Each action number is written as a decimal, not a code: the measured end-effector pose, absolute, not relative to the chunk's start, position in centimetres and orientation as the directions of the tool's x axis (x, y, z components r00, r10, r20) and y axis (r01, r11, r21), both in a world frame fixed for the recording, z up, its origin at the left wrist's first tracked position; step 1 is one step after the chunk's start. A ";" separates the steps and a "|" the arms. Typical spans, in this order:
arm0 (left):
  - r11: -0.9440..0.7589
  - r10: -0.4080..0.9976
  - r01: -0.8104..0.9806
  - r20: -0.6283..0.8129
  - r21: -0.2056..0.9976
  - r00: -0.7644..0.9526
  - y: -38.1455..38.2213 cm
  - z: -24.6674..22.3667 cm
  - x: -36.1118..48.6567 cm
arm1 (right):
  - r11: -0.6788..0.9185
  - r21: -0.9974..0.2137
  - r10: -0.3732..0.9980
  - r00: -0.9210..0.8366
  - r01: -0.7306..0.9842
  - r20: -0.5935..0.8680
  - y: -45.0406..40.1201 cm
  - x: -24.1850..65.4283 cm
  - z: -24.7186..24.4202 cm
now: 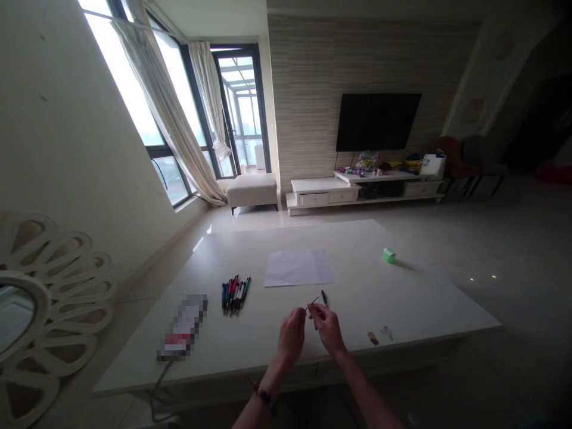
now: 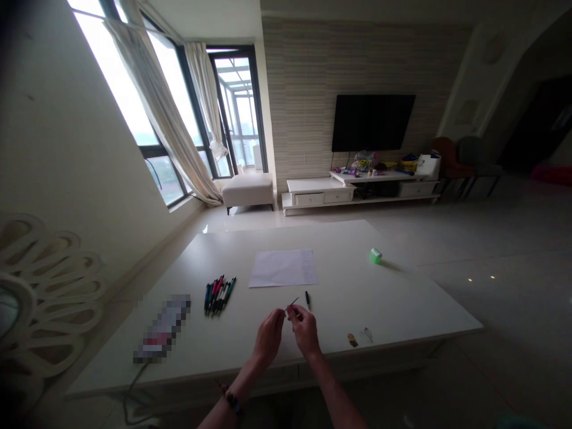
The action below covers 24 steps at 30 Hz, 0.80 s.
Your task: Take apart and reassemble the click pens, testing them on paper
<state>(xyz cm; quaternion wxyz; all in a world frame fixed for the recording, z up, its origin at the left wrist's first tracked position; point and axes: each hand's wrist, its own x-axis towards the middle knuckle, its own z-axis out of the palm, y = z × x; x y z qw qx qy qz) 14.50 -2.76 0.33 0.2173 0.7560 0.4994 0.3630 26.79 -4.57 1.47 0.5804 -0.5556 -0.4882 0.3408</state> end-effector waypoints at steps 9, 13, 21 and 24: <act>-0.146 0.989 0.390 0.135 0.909 0.057 -3.7 -0.3 14.0 | 0.102 -0.991 0.866 0.483 0.088 0.132 -2.1 30.2 0.4; -0.028 0.999 0.173 0.034 0.984 -0.034 -2.7 -0.2 11.9 | -0.054 -0.874 0.867 0.457 0.483 0.199 -0.8 35.0 -0.9; 0.117 0.992 -0.052 -0.119 0.992 -0.041 -1.3 -0.8 11.5 | -0.196 -0.569 0.881 0.399 0.798 0.255 -0.3 35.2 -3.9; 0.108 0.992 -0.054 -0.111 0.993 -0.053 -1.2 -1.0 11.9 | -0.177 -0.538 0.882 0.376 0.824 0.286 -0.2 35.0 -3.9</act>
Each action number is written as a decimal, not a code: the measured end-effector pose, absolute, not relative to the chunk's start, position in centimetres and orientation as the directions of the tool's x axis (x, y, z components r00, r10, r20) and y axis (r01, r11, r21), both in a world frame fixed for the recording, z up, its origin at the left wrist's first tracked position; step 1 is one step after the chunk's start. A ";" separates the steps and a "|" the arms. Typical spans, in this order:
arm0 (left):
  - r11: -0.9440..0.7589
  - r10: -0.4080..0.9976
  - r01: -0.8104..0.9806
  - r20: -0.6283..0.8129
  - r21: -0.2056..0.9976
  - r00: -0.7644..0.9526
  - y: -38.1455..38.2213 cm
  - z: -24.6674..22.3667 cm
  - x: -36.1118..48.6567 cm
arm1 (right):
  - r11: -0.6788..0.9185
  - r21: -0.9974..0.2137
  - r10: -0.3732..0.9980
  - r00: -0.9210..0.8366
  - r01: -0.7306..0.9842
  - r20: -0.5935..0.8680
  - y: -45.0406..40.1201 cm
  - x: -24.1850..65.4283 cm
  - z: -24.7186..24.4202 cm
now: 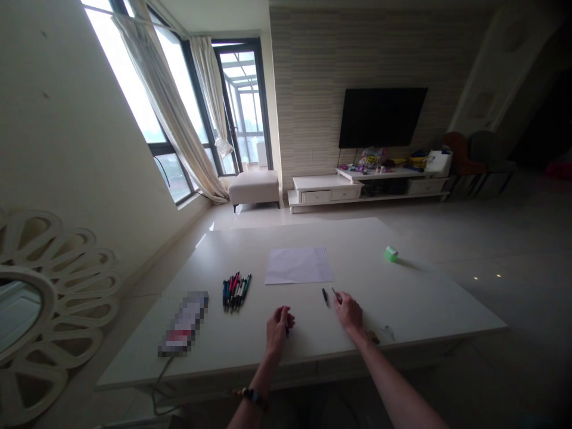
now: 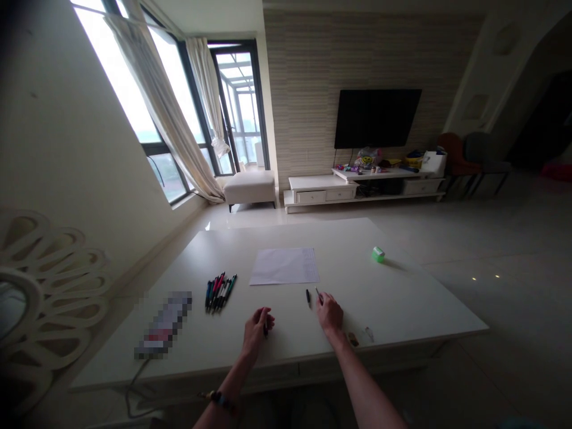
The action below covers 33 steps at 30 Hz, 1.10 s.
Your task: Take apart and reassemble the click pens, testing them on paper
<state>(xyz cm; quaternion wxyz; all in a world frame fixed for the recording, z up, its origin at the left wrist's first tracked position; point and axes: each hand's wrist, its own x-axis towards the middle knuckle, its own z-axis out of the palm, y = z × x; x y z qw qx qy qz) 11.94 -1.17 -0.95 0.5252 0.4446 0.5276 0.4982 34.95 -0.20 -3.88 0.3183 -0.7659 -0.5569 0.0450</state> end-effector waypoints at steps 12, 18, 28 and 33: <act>0.067 0.996 0.001 -0.067 0.998 -0.064 -1.3 -1.2 12.1 | -0.098 -0.559 0.896 0.317 0.824 0.311 -0.6 35.1 -3.8; 0.109 0.992 -0.093 -0.114 0.990 -0.053 -1.2 -1.6 11.7 | -0.036 -0.596 0.894 0.292 0.802 0.340 -0.7 35.4 -3.9; 0.260 0.965 -0.357 -0.249 0.897 0.078 -2.0 -0.7 13.8 | 0.229 -0.814 0.943 0.087 0.533 0.322 -5.2 28.1 -0.3; 0.260 0.965 -0.343 -0.229 0.903 0.129 -2.4 -0.5 14.6 | 0.216 -0.856 0.964 0.039 0.469 0.264 -6.4 25.4 0.0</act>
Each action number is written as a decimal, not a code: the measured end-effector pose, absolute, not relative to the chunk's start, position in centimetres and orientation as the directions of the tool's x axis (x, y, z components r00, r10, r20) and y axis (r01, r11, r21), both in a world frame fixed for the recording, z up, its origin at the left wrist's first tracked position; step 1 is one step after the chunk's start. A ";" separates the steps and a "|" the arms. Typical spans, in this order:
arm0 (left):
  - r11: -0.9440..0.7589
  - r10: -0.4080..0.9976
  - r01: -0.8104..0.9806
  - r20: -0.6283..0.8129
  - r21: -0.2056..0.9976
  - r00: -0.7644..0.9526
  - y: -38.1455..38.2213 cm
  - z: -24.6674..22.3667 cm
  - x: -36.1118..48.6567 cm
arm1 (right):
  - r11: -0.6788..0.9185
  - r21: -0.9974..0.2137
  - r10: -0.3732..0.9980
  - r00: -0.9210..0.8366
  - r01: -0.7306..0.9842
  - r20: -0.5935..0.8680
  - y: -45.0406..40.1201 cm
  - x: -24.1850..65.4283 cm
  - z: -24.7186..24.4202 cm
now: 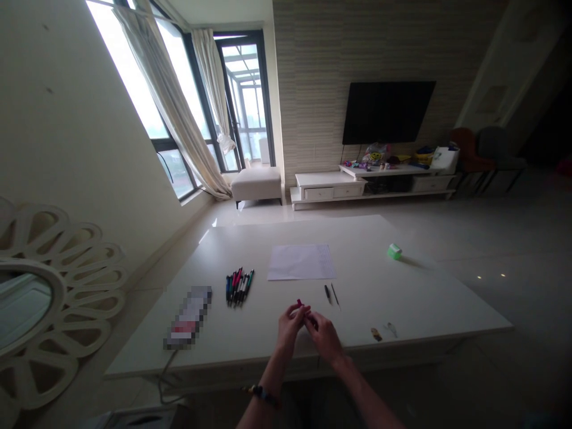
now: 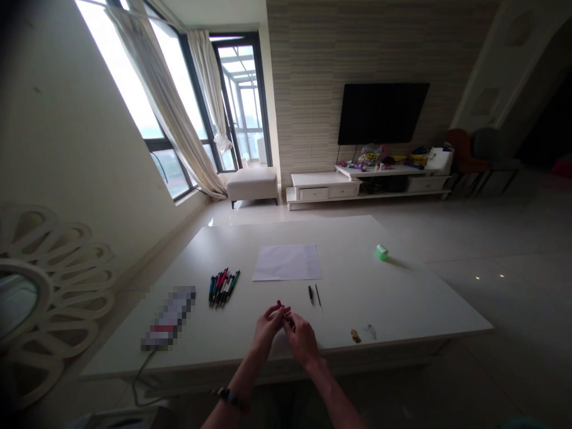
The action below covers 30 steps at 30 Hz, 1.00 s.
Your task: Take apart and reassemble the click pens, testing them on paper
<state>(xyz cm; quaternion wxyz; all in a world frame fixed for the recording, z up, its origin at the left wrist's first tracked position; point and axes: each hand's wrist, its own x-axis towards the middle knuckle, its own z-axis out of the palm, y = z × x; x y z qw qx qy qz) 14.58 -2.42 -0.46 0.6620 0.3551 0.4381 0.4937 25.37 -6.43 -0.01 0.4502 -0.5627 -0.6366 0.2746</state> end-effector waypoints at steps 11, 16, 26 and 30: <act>-0.002 1.000 0.242 -0.004 0.970 0.025 -2.7 -1.0 11.2 | -0.056 -0.631 0.941 0.253 0.774 0.226 -4.3 32.5 -1.5; -0.088 0.991 0.515 0.127 0.853 -0.042 -2.5 -1.4 9.1 | -0.007 -0.455 0.964 0.127 0.890 0.235 -3.5 32.4 -0.8; -0.110 0.985 0.609 0.170 0.785 -0.042 -2.9 -1.3 9.3 | 0.062 -0.388 0.959 0.053 0.920 0.279 -2.1 27.1 -1.9; -0.094 0.988 0.627 0.149 0.773 -0.036 -2.9 -1.2 9.3 | 0.016 -0.421 0.941 0.129 0.907 0.313 -2.8 30.8 -2.4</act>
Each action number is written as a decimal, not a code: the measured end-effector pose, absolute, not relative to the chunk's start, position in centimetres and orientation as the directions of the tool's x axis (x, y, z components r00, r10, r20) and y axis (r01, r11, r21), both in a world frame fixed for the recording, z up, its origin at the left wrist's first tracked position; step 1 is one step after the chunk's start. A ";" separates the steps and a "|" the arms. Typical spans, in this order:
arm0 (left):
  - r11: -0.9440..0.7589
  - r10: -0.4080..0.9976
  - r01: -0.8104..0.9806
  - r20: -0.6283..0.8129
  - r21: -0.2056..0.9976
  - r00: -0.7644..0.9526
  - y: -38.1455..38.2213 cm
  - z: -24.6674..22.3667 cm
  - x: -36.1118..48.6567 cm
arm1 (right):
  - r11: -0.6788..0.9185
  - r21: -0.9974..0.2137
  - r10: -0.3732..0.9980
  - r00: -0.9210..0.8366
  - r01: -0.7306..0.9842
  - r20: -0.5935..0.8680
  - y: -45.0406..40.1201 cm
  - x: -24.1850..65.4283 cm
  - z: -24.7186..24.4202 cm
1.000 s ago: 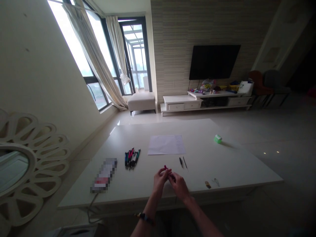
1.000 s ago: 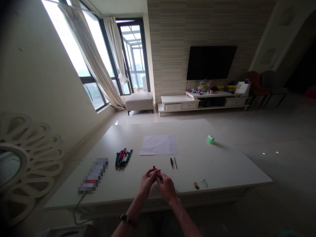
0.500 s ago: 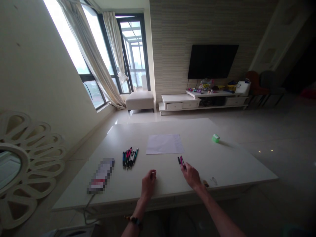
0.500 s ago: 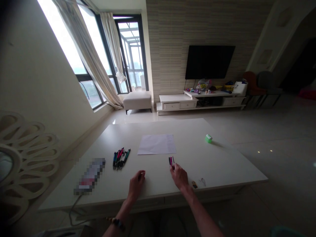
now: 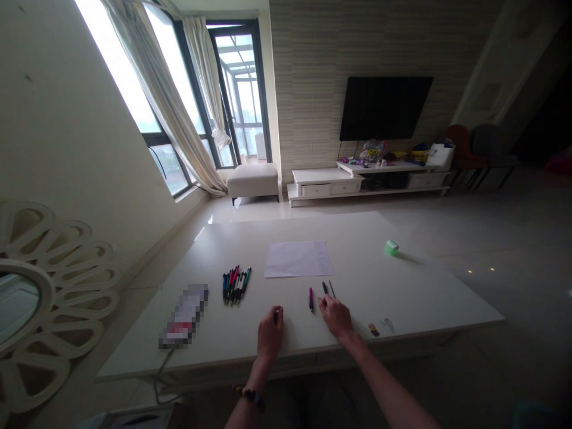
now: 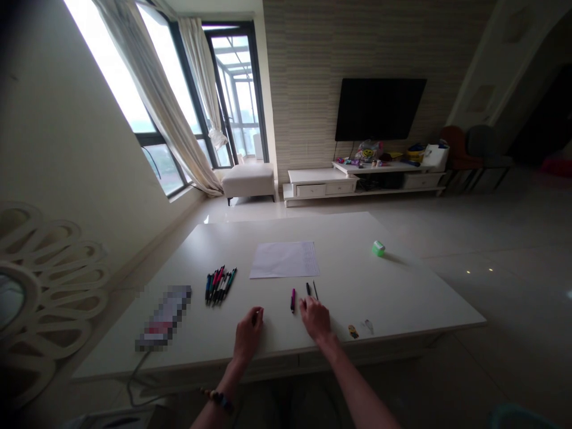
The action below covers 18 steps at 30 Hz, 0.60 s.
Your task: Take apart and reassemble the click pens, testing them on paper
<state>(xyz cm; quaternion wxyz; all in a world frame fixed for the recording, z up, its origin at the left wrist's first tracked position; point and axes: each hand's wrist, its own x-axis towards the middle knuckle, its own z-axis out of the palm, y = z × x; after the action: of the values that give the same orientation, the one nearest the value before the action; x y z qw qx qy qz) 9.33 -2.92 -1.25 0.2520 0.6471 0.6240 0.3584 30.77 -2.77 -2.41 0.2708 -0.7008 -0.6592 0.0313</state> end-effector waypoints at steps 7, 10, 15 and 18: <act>-0.075 0.991 0.719 0.129 0.691 -0.020 -3.3 -1.0 9.5 | -0.199 -0.314 0.885 0.308 0.928 0.349 -5.8 39.3 -4.4; -0.091 0.987 0.739 0.161 0.668 -0.024 -3.6 -0.9 9.6 | -0.198 -0.305 0.886 0.303 0.932 0.350 -6.3 39.9 -4.5; -0.090 0.983 0.773 0.179 0.628 -0.031 -4.1 -0.9 9.7 | -0.189 -0.317 0.877 0.305 0.929 0.372 -6.3 39.3 -4.4; -0.103 0.980 0.777 0.197 0.621 -0.027 -4.0 -1.1 9.7 | -0.177 -0.329 0.872 0.303 0.928 0.385 -6.3 39.3 -4.5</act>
<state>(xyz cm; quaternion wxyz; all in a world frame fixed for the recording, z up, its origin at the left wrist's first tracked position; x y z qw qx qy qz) 9.70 -4.05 -1.07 0.1663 0.6774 0.6485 0.3047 39.30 -6.33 -4.46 0.2564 -0.7652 -0.5880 -0.0542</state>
